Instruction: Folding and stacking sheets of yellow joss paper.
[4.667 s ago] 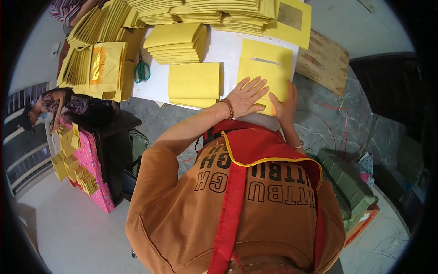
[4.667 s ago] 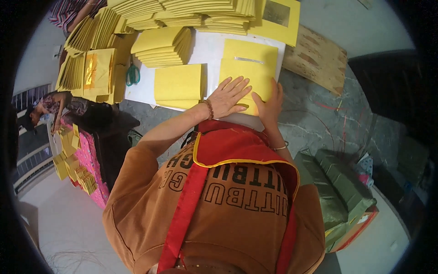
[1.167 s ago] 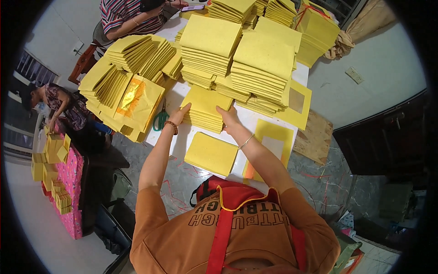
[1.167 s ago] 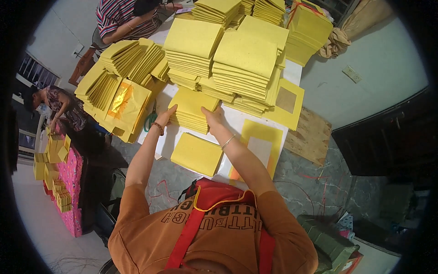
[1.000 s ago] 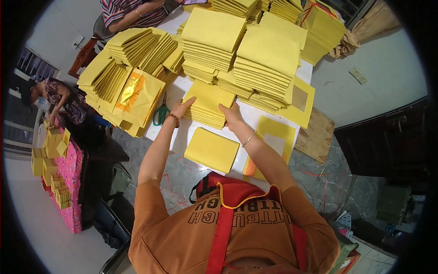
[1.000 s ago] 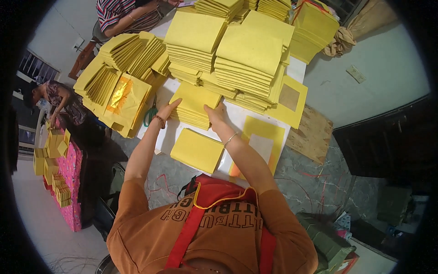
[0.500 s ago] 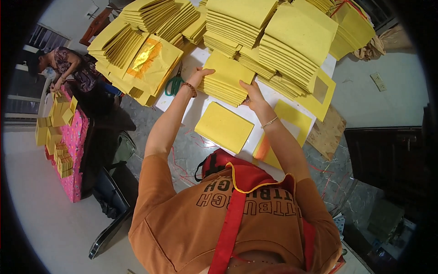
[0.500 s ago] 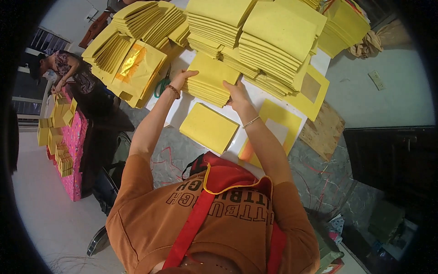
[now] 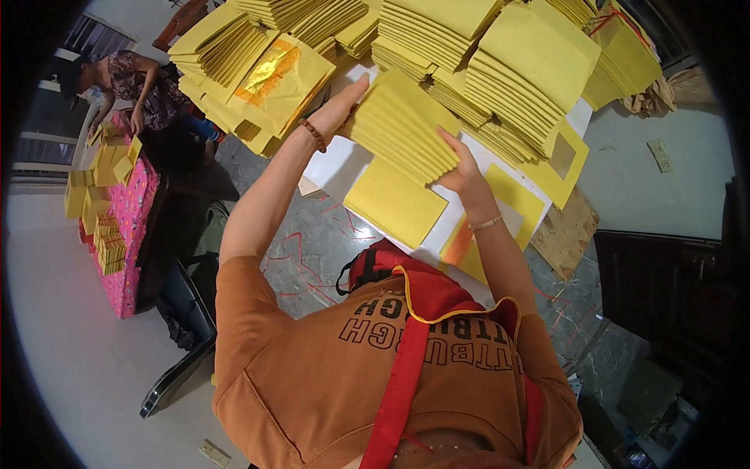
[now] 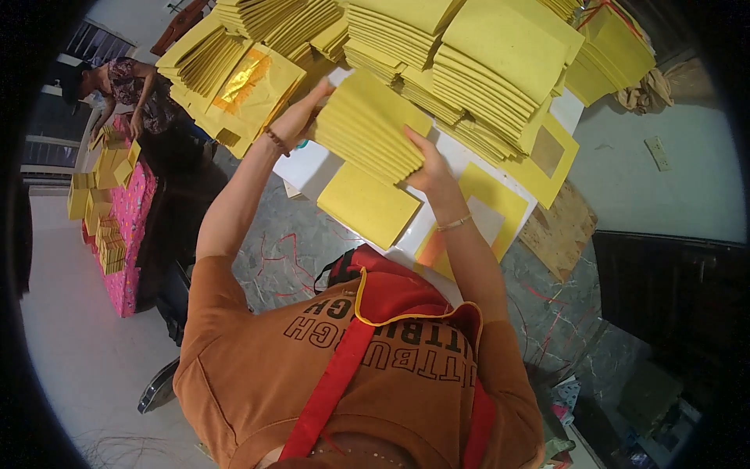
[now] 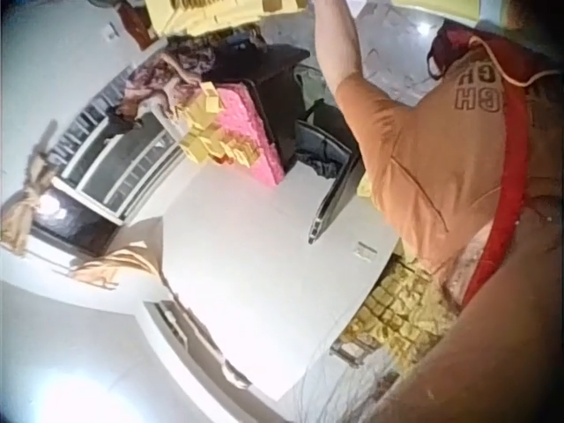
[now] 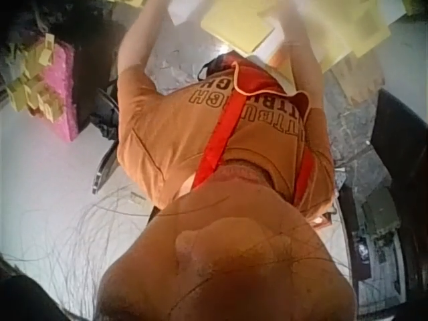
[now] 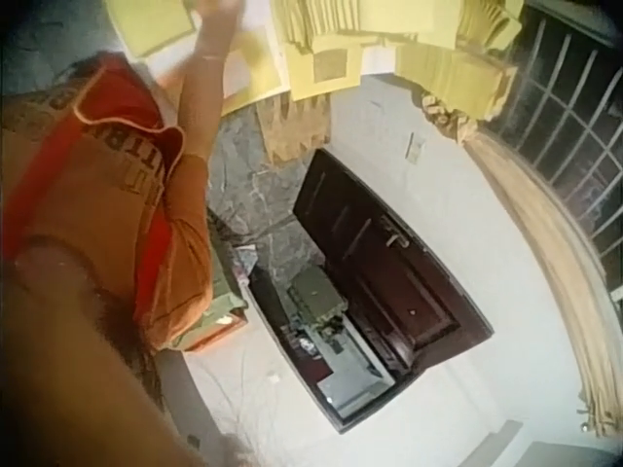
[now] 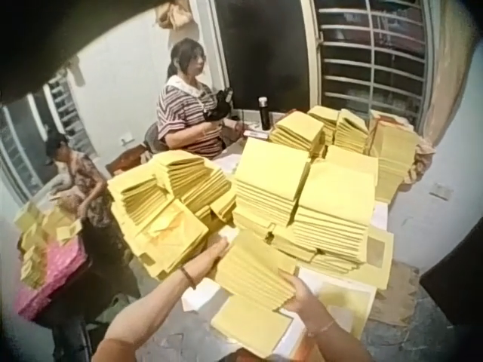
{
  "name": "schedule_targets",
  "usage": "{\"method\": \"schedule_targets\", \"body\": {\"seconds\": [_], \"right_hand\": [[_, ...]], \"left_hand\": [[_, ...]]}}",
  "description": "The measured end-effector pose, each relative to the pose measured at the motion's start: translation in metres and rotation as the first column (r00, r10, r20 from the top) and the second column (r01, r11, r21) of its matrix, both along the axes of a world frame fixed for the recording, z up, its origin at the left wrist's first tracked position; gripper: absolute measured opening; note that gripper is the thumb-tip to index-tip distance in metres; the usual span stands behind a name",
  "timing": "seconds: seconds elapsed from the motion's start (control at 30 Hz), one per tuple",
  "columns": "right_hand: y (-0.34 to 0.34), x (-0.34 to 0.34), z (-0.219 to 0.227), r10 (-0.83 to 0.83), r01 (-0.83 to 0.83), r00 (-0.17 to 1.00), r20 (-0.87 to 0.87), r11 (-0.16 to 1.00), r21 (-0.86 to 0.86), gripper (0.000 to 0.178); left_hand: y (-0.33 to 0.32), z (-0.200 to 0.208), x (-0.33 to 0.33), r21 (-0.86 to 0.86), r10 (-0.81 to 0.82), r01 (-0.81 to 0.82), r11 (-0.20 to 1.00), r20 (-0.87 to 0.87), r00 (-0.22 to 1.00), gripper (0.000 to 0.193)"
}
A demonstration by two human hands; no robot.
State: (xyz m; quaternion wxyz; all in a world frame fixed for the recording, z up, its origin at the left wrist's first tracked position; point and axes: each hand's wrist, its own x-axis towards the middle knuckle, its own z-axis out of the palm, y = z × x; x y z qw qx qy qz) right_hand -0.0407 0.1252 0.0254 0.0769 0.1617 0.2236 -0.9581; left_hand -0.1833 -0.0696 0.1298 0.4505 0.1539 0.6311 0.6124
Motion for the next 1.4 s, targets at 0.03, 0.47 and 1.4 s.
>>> {"method": "schedule_targets", "body": {"seconds": [0.03, 0.47, 1.4], "right_hand": [[0.006, 0.011, -0.009, 0.049, -0.07, 0.991, -0.121, 0.982, -0.176, 0.038], [-0.009, 0.131, -0.007, -0.209, 0.122, 0.96, -0.184, 0.91, -0.396, 0.041], [-0.007, 0.164, -0.017, -0.317, 0.221, 0.934, -0.168, 0.877, -0.427, 0.041]], "left_hand": [[-0.001, 0.008, 0.008, 0.0, -0.001, 0.001, 1.0, 0.004, 1.0, 0.073], [0.022, 0.013, 0.11, 0.12, 0.004, 0.065, 0.991, -0.502, 0.865, 0.045], [0.056, 0.001, 0.145, 0.03, 0.102, -0.113, 0.993, -0.69, 0.716, 0.039]]}}
